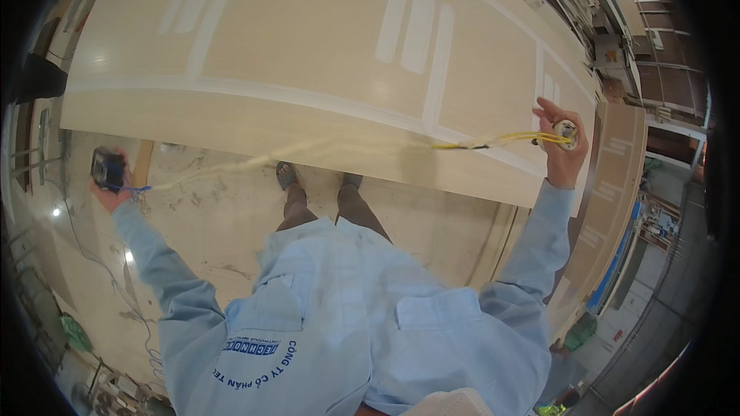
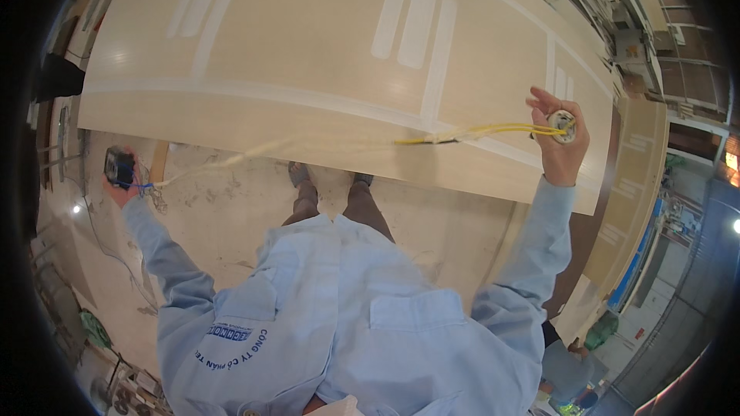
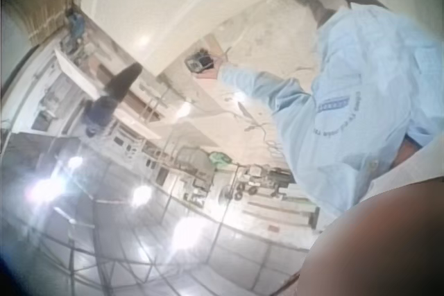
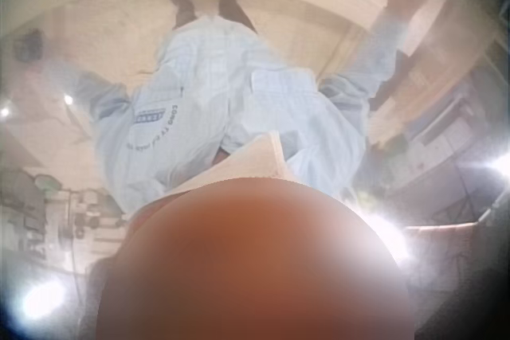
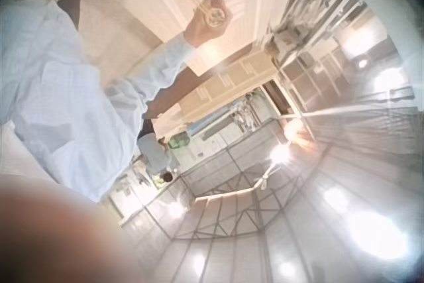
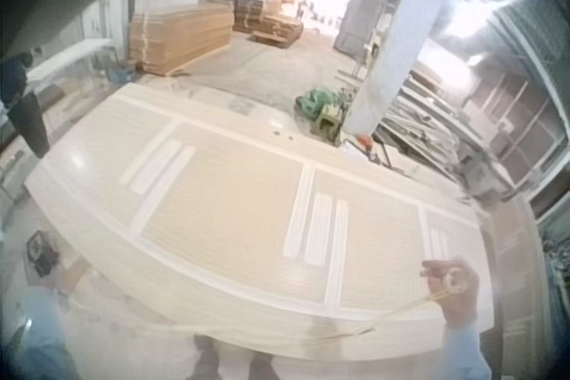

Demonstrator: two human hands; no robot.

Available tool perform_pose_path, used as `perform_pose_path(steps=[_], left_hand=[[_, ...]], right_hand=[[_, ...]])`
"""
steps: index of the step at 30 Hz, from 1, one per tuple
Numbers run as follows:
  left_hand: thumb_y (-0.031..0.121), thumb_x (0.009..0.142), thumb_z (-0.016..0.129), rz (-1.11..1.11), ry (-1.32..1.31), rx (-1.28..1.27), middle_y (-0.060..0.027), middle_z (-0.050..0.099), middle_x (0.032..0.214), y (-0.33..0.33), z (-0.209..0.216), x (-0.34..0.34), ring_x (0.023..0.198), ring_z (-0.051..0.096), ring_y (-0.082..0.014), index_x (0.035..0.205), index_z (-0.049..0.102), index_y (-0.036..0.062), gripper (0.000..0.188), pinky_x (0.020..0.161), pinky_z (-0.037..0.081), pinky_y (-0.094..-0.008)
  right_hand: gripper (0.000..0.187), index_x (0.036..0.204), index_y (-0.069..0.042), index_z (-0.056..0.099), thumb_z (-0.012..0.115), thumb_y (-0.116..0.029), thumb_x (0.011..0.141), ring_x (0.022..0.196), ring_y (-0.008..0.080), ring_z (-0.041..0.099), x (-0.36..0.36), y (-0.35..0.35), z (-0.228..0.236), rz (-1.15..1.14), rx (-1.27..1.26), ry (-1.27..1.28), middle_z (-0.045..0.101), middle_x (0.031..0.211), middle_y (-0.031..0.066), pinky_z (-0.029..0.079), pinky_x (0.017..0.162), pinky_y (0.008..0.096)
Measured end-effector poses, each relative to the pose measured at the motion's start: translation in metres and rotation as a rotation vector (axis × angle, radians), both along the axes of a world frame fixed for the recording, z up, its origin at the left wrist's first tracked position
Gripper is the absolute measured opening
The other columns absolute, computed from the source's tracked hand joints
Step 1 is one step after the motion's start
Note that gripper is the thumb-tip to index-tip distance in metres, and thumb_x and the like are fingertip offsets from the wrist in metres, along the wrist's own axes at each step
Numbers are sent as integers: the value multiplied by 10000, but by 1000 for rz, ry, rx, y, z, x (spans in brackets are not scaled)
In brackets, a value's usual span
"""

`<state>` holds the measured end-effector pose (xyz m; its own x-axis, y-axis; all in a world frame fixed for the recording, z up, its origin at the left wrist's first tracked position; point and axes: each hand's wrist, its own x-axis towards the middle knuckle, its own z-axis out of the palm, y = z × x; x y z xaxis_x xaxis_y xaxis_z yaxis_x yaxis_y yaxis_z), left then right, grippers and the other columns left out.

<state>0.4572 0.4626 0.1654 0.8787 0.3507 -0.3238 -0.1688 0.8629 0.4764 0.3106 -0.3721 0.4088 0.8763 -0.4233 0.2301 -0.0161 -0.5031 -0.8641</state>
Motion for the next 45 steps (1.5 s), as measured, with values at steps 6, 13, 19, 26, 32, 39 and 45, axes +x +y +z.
perform_pose_path(steps=[6, 13, 19, 26, 32, 39, 45], left_hand=[[271, 946, 646, -248, 74, 271, -260, 575, 1355, -97, -24, 59, 1248, 573, -448, 1392, 471, -80, 594, 1061, 522, -554], [364, 971, 610, -193, 128, 490, -227, 604, 1318, -188, -32, 103, 1117, 668, -402, 1382, 484, -38, 589, 884, 621, -439], [428, 984, 563, -193, 138, 664, -205, 684, 1126, -217, -32, 181, 971, 713, -328, 1322, 539, -35, 573, 746, 615, -362], [506, 981, 494, 150, 335, 844, -178, 718, 854, -318, -17, 283, 774, 715, -274, 1143, 646, -50, 599, 647, 588, -348], [437, 1002, 499, 81, 278, 952, -193, 705, 947, -285, -30, 296, 787, 706, -248, 1179, 625, -49, 531, 591, 578, -337], [462, 987, 593, -654, 250, 673, -102, 680, 989, -85, 15, 263, 556, 456, -71, 1224, 624, 31, 493, 412, 324, -177], [548, 883, 740, 61, 338, 1896, -93, 682, 1102, -130, -11, 237, 743, 592, -88, 1304, 599, 11, 697, 613, 477, -250]], right_hand=[[227, 1045, -14, 545, 700, 34, 886, 774, 220, 661, 26, 54, -25, -38, 287, -375, 647, 873, 124, 549, 714, 331], [164, 1023, -2, 539, 662, 11, 915, 710, 238, 654, 87, 47, -76, -88, 339, -588, 627, 821, 143, 557, 674, 362], [186, 994, 8, 540, 675, -58, 883, 646, 233, 631, 146, 46, -127, -82, 420, -594, 636, 768, 134, 548, 628, 360], [148, 927, 23, 550, 673, -25, 861, 640, 203, 631, 169, 39, -186, -127, 507, -453, 626, 698, 123, 514, 606, 321], [178, 960, 13, 573, 696, 44, 836, 663, 196, 636, 163, 12, -156, -54, 295, -466, 655, 790, 119, 525, 620, 317], [280, 1003, -13, 559, 777, 30, 834, 786, 216, 641, 108, -61, -130, -215, -609, -590, 638, 808, 101, 553, 720, 357], [206, 1004, -11, 511, 680, 25, 894, 752, 244, 657, 140, -11, -155, -203, 367, -689, 634, 793, 126, 564, 717, 378]])
